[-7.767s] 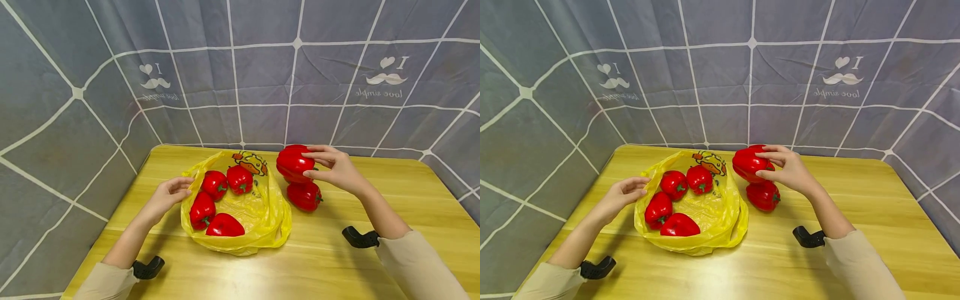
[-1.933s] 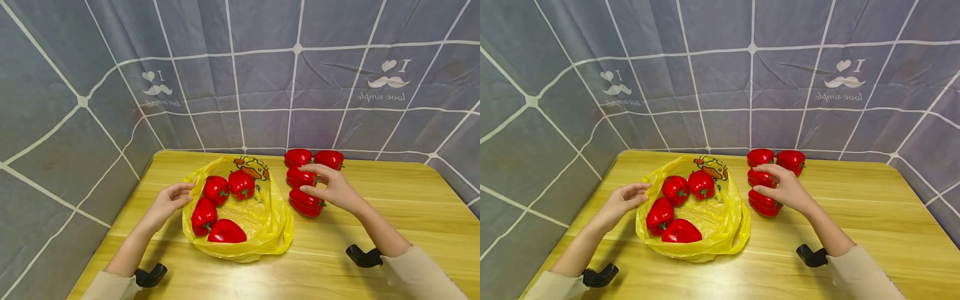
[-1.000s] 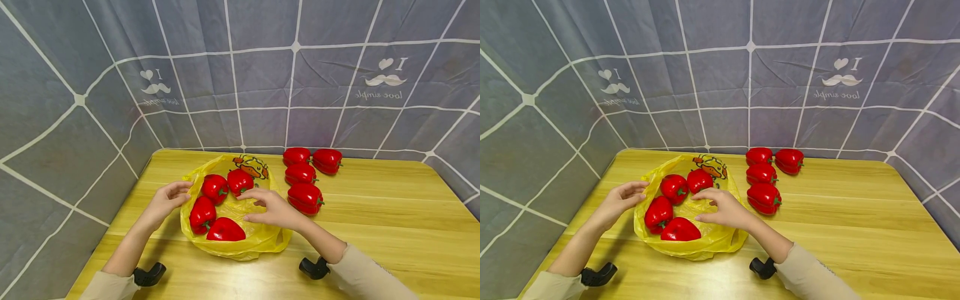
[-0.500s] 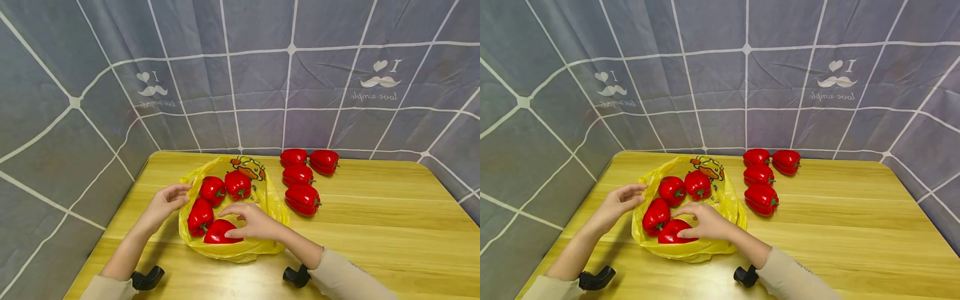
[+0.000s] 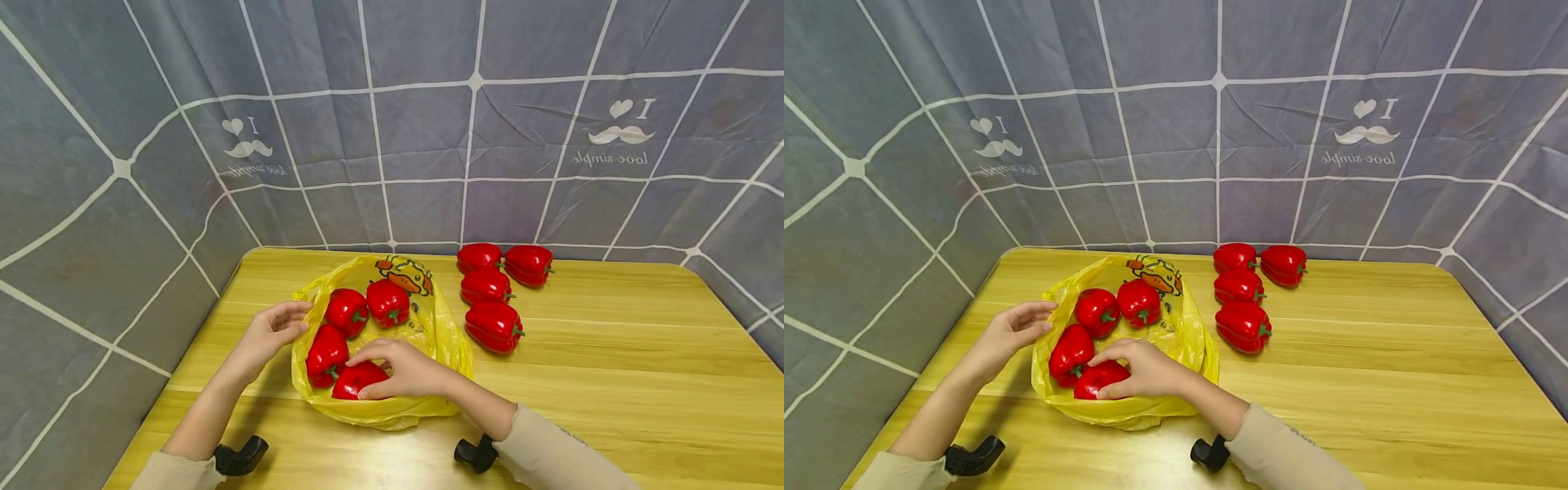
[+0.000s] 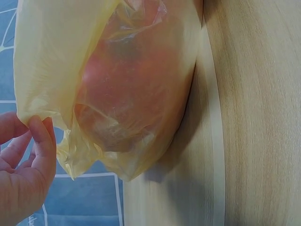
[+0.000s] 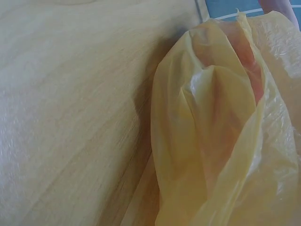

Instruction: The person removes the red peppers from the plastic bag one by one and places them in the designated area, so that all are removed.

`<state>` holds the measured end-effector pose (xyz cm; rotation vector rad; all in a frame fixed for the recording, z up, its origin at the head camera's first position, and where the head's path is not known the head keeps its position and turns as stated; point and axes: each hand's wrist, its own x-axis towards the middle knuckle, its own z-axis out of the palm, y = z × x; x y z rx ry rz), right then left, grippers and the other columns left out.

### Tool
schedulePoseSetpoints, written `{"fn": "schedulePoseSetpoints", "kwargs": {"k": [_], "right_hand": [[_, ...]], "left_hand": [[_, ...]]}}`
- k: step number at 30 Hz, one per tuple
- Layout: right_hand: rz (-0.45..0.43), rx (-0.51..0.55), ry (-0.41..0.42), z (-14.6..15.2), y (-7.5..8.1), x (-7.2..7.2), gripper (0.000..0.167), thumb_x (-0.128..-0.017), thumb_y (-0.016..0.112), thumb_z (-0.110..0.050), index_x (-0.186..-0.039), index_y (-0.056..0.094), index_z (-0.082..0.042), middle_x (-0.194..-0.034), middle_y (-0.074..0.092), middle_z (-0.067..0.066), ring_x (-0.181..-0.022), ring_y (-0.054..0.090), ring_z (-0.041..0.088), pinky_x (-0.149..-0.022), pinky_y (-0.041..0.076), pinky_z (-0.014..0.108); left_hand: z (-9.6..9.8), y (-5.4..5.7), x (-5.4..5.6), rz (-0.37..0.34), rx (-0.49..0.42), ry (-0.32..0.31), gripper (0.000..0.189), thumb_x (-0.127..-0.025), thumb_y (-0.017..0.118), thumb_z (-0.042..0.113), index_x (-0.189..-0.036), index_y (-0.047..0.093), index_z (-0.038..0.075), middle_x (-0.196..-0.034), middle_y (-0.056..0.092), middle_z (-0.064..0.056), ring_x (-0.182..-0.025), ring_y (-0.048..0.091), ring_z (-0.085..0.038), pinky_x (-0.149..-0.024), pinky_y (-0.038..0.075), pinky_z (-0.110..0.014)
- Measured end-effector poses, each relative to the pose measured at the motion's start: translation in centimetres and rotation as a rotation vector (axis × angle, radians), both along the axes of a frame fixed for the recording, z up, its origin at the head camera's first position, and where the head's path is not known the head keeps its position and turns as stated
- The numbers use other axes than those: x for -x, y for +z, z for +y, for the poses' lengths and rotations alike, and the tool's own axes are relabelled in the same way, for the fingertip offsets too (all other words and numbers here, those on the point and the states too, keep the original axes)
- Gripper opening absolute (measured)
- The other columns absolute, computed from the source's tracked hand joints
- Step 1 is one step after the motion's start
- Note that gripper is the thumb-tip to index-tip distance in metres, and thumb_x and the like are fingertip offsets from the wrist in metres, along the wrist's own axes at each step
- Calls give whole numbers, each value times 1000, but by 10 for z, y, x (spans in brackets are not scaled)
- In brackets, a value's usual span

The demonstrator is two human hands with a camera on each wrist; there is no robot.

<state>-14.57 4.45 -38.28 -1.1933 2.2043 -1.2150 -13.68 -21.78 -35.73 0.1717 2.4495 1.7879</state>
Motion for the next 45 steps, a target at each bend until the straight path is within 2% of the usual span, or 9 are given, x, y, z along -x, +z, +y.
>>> {"fn": "schedulePoseSetpoints", "kwargs": {"k": [26,38,45], "right_hand": [[7,-51,36,-7,-1,6,41,-77,77,-24,-115,66,-15,-116,62,-5,-103,52,2,-80,45,19],[-7,-36,22,-5,-4,8,40,-77,77,-24,-114,67,-17,-115,62,-8,-104,52,2,-83,45,20],[-15,-34,-43,4,-5,13,41,-74,78,-28,-113,67,-19,-112,63,-11,-102,53,5,-84,46,25]], "left_hand": [[0,-4,0,-2,5,7,38,-90,59,5,-125,51,-8,-111,56,-21,-91,56,-11,-78,49,-20],[-1,-5,3,-12,10,10,38,-90,59,5,-125,51,-8,-112,56,-21,-91,56,-12,-78,49,-20],[0,-5,2,-13,15,11,38,-90,59,6,-125,51,-8,-113,55,-21,-92,56,-12,-78,49,-20]]}}
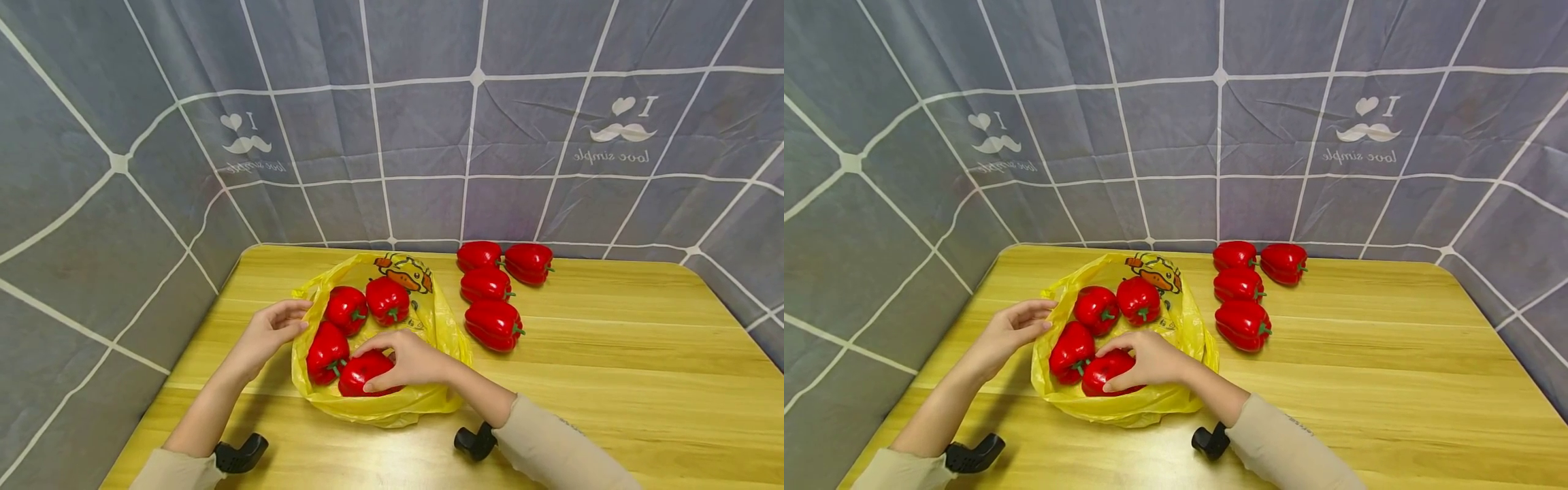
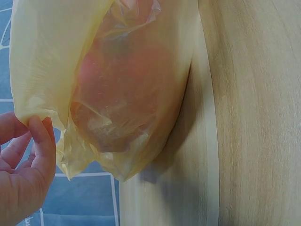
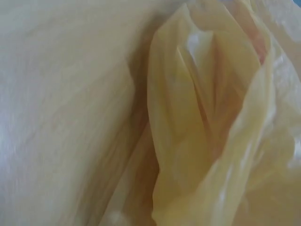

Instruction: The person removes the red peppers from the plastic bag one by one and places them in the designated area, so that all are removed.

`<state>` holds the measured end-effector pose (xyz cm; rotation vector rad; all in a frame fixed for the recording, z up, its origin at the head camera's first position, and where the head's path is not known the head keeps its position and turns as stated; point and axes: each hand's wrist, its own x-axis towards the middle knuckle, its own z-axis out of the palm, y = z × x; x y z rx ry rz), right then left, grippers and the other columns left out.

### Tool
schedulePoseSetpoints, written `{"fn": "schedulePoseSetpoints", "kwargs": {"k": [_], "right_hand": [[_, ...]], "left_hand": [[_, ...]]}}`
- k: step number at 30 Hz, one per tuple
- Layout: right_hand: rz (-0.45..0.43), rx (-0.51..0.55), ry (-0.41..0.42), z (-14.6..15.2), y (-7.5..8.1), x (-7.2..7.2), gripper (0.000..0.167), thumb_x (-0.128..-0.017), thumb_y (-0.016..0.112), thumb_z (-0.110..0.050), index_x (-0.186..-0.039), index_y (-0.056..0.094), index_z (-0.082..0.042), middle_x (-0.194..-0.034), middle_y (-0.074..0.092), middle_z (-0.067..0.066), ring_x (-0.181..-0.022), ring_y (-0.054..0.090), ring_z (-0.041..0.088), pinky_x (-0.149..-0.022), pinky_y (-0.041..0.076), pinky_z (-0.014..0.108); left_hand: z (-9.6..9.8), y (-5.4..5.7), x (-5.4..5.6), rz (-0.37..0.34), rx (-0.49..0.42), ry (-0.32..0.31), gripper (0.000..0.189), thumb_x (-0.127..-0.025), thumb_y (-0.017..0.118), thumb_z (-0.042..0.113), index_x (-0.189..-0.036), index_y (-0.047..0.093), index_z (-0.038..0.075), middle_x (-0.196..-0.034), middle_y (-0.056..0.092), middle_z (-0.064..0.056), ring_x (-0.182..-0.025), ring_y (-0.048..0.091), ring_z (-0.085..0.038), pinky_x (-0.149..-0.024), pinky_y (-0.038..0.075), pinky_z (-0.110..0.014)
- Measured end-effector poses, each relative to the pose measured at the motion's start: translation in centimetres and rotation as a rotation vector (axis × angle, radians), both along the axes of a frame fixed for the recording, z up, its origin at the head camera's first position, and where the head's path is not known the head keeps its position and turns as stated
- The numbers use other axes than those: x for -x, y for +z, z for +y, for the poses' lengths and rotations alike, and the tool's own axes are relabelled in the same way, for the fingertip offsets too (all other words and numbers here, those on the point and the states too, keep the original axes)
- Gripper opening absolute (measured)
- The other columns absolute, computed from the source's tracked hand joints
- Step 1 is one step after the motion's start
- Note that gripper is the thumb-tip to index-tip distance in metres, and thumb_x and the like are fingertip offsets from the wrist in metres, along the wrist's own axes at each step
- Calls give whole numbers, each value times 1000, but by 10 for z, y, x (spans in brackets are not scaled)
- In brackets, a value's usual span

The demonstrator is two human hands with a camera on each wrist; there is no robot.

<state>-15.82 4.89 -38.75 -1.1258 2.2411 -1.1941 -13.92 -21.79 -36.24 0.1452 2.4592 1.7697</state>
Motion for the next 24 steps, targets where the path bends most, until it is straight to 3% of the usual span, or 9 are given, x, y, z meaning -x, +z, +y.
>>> {"fn": "schedulePoseSetpoints", "kwargs": {"k": [15,24], "right_hand": [[-6,-30,-58,14,1,9,41,-76,77,-29,-114,65,-19,-115,61,-9,-105,53,9,-87,45,28],[34,-53,-31,18,3,12,48,-75,78,-32,-118,63,-18,-121,59,-3,-111,51,15,-92,45,39]], "left_hand": [[0,5,-1,1,-23,3,40,-90,59,5,-126,49,-9,-113,55,-20,-92,54,-10,-77,48,-19],[0,4,-1,-5,-10,1,39,-90,59,6,-126,50,-9,-111,55,-17,-92,54,-10,-78,48,-19]]}}
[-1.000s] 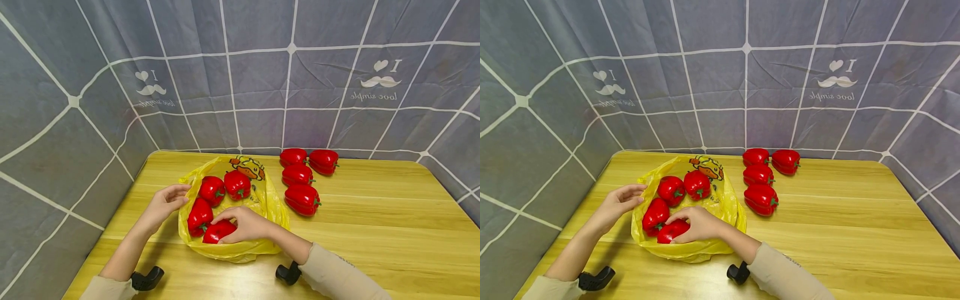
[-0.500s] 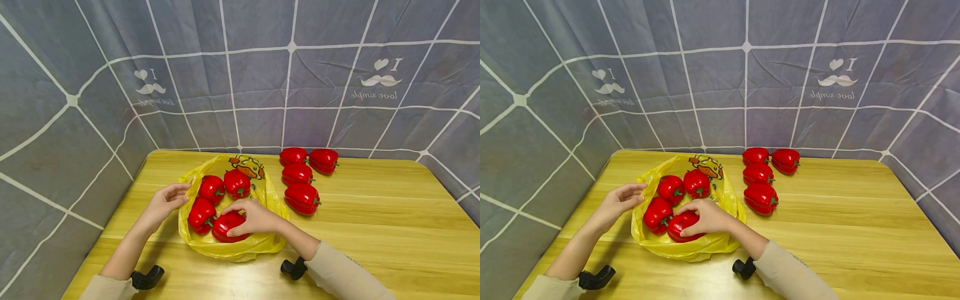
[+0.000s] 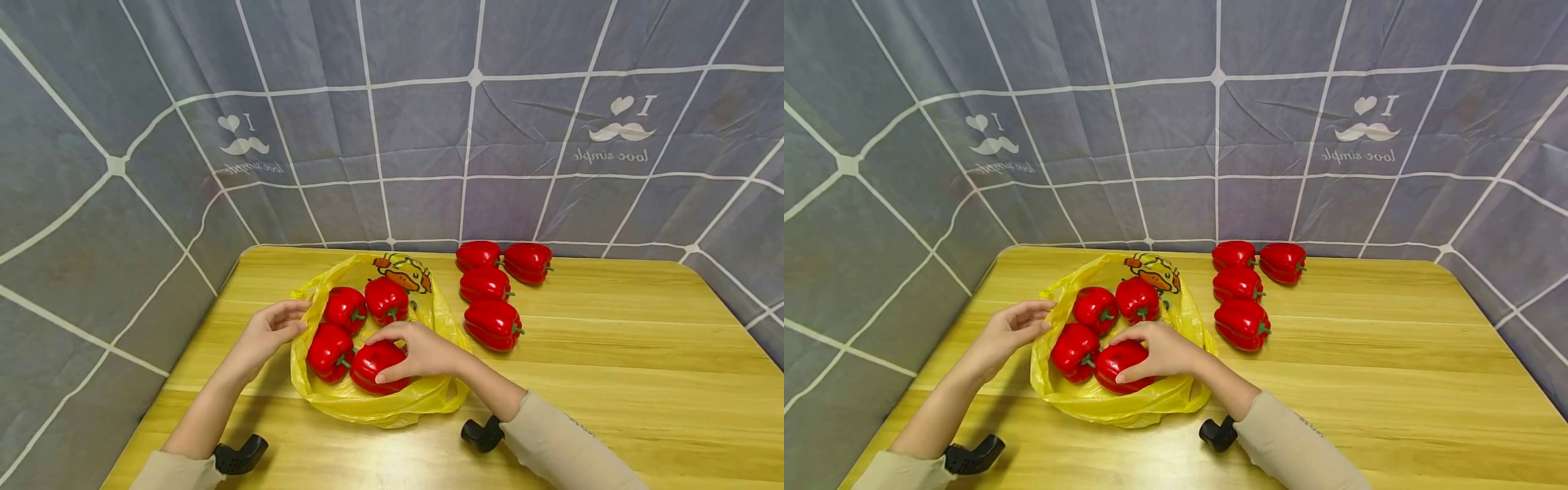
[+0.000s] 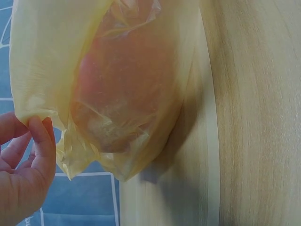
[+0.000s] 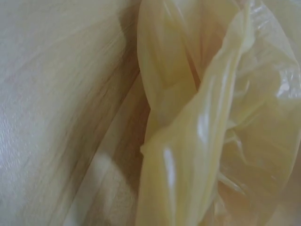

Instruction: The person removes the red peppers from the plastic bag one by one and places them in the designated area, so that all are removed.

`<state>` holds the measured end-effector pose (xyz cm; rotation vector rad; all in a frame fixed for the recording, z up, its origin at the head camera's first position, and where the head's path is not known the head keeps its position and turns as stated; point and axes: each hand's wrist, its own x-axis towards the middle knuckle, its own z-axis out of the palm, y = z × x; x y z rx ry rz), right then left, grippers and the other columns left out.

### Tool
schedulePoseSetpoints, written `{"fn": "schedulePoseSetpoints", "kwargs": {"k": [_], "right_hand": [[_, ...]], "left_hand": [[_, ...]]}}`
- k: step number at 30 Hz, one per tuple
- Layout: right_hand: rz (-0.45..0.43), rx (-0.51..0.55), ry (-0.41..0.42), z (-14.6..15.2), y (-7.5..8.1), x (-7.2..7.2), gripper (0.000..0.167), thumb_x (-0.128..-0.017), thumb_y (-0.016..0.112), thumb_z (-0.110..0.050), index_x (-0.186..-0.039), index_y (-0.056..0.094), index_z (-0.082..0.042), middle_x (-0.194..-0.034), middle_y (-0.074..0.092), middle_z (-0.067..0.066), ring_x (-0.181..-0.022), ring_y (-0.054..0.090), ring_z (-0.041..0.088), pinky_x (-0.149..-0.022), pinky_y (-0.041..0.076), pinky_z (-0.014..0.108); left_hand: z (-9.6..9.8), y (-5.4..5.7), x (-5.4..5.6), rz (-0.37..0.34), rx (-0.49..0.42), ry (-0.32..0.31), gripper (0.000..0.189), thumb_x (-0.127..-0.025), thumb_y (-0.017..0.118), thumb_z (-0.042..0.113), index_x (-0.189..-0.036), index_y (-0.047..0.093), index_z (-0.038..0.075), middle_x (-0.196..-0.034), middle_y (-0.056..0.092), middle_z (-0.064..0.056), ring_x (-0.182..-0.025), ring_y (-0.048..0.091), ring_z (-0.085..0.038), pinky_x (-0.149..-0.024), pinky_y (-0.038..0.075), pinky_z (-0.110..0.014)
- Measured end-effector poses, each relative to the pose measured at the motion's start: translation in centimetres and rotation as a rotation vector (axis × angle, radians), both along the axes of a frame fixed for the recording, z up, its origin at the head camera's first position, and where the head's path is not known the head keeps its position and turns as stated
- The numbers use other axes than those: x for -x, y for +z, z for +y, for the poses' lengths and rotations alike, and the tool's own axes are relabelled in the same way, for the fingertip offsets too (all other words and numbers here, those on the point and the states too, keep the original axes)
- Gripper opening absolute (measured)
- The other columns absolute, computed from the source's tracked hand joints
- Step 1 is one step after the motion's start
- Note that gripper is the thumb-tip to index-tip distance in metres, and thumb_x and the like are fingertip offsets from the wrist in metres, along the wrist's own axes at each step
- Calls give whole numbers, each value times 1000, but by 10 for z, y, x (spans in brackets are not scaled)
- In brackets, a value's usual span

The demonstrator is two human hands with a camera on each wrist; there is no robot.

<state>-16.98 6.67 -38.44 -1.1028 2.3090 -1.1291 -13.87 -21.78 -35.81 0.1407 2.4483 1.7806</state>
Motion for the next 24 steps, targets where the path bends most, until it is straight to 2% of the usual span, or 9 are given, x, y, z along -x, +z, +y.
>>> {"fn": "schedulePoseSetpoints", "kwargs": {"k": [6,12,19,24], "right_hand": [[19,1,12,1,2,-1,50,-73,79,-31,-119,64,-17,-121,58,2,-111,50,19,-92,44,41],[2,-14,-19,5,5,1,50,-73,79,-32,-119,64,-20,-122,56,0,-112,48,17,-89,46,35],[34,13,-22,11,14,3,49,-74,79,-30,-118,64,-19,-121,58,-1,-109,49,15,-81,48,26],[26,15,-34,17,23,4,49,-74,79,-29,-119,63,-18,-121,56,0,-109,50,15,-81,48,26]], "left_hand": [[0,1,0,0,-2,3,39,-90,59,4,-126,50,-9,-110,56,-17,-91,55,-10,-77,48,-19],[0,2,0,1,-16,2,40,-90,59,5,-126,49,-10,-111,56,-20,-90,55,-10,-77,48,-19],[0,2,0,-1,-5,5,39,-90,59,5,-126,49,-9,-110,56,-18,-89,55,-10,-77,48,-19],[0,1,0,5,-6,2,39,-90,59,4,-125,50,-10,-109,57,-18,-89,56,-10,-77,48,-19]]}}
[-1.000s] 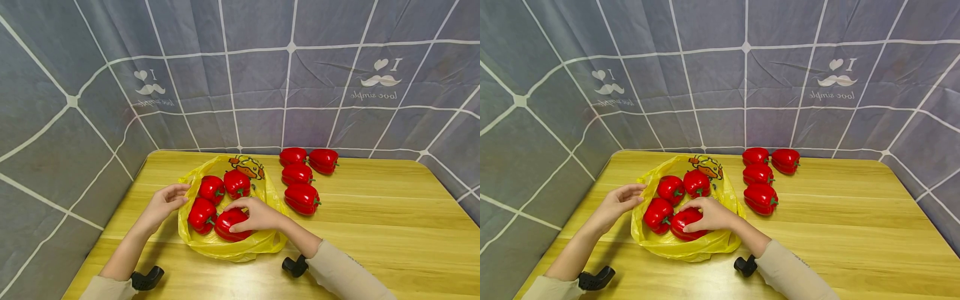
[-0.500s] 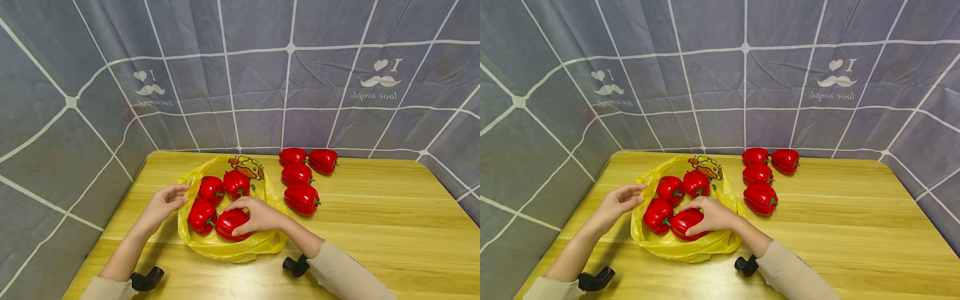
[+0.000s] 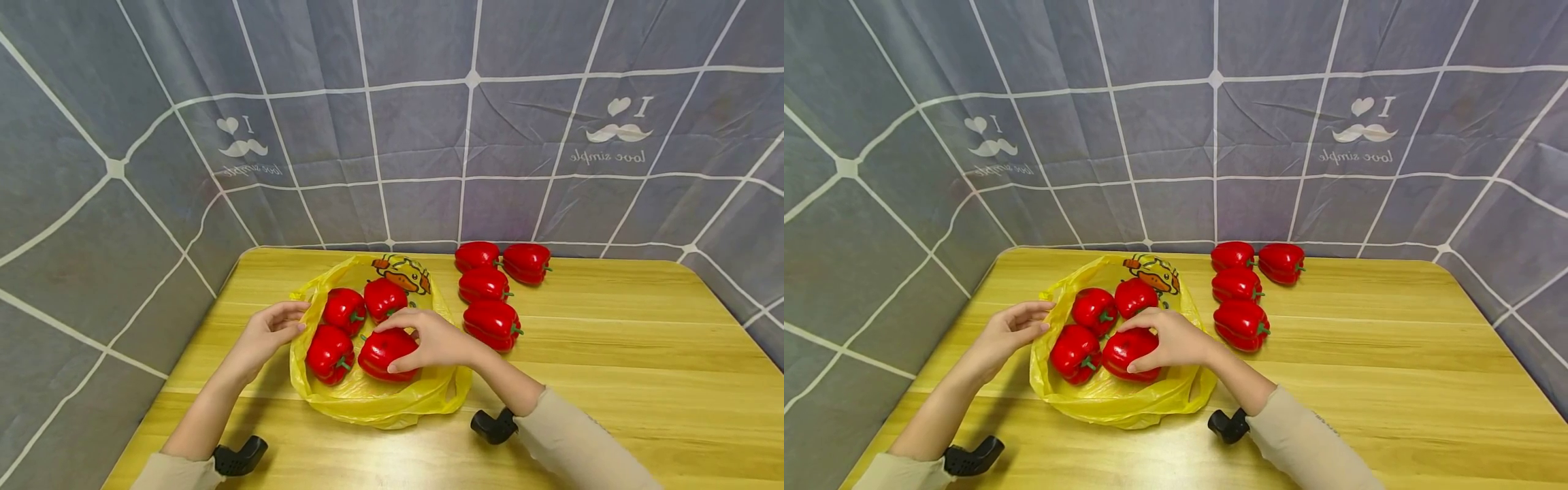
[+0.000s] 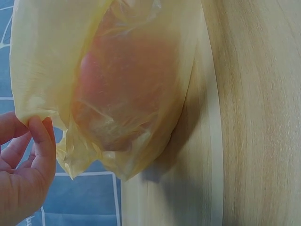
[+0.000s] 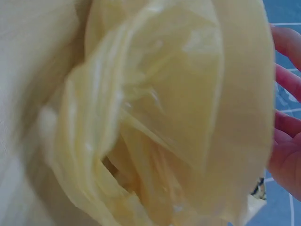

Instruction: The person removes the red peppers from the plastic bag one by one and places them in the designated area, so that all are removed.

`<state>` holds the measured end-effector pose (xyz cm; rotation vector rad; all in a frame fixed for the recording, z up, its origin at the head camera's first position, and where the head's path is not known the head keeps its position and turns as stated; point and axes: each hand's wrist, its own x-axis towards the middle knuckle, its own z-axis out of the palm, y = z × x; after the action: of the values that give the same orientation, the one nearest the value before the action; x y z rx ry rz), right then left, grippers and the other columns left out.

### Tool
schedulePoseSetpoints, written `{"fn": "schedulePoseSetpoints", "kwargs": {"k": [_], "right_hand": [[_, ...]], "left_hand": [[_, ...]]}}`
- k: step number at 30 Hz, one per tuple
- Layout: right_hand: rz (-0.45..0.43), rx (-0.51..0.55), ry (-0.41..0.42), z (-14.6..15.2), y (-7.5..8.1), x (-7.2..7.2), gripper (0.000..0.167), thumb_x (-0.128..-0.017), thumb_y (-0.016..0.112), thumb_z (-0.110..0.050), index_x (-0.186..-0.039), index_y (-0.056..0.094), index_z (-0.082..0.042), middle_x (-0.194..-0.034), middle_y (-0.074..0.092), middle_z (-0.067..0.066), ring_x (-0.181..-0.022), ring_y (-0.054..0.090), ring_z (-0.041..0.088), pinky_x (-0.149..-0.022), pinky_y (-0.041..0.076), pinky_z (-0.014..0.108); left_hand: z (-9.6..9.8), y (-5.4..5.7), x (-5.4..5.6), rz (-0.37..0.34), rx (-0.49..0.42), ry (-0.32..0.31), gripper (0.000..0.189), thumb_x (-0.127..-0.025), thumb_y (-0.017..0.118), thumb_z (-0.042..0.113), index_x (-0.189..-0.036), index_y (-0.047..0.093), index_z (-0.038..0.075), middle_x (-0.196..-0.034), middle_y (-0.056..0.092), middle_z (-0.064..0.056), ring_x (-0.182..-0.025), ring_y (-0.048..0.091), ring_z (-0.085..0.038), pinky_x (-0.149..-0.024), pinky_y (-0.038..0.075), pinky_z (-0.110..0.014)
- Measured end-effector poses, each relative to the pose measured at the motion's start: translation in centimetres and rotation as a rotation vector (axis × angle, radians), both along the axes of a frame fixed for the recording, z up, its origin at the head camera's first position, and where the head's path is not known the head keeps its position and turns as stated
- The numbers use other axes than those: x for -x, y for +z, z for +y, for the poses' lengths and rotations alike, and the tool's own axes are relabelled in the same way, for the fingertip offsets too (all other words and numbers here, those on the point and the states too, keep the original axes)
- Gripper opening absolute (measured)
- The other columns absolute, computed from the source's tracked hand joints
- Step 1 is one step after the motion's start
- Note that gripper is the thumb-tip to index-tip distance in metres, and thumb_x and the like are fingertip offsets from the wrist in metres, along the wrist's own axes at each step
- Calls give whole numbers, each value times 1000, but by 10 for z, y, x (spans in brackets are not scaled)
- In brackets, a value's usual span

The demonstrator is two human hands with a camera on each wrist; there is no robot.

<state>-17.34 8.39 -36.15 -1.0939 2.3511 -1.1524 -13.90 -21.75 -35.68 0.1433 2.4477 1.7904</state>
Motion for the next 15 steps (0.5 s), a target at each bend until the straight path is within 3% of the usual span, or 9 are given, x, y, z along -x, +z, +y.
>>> {"fn": "schedulePoseSetpoints", "kwargs": {"k": [7,15], "right_hand": [[15,22,-19,13,9,5,50,-74,79,-29,-120,63,-18,-124,56,0,-114,49,17,-86,48,34],[-58,51,-66,29,23,9,51,-74,79,-29,-121,62,-18,-127,54,1,-116,48,19,-90,47,38]], "left_hand": [[-2,0,-1,2,-8,-7,39,-90,58,4,-125,49,-10,-109,58,-18,-89,57,-10,-77,49,-19],[-3,-2,-1,17,-16,-10,39,-90,59,4,-125,49,-11,-107,59,-15,-88,58,-9,-77,49,-19]]}}
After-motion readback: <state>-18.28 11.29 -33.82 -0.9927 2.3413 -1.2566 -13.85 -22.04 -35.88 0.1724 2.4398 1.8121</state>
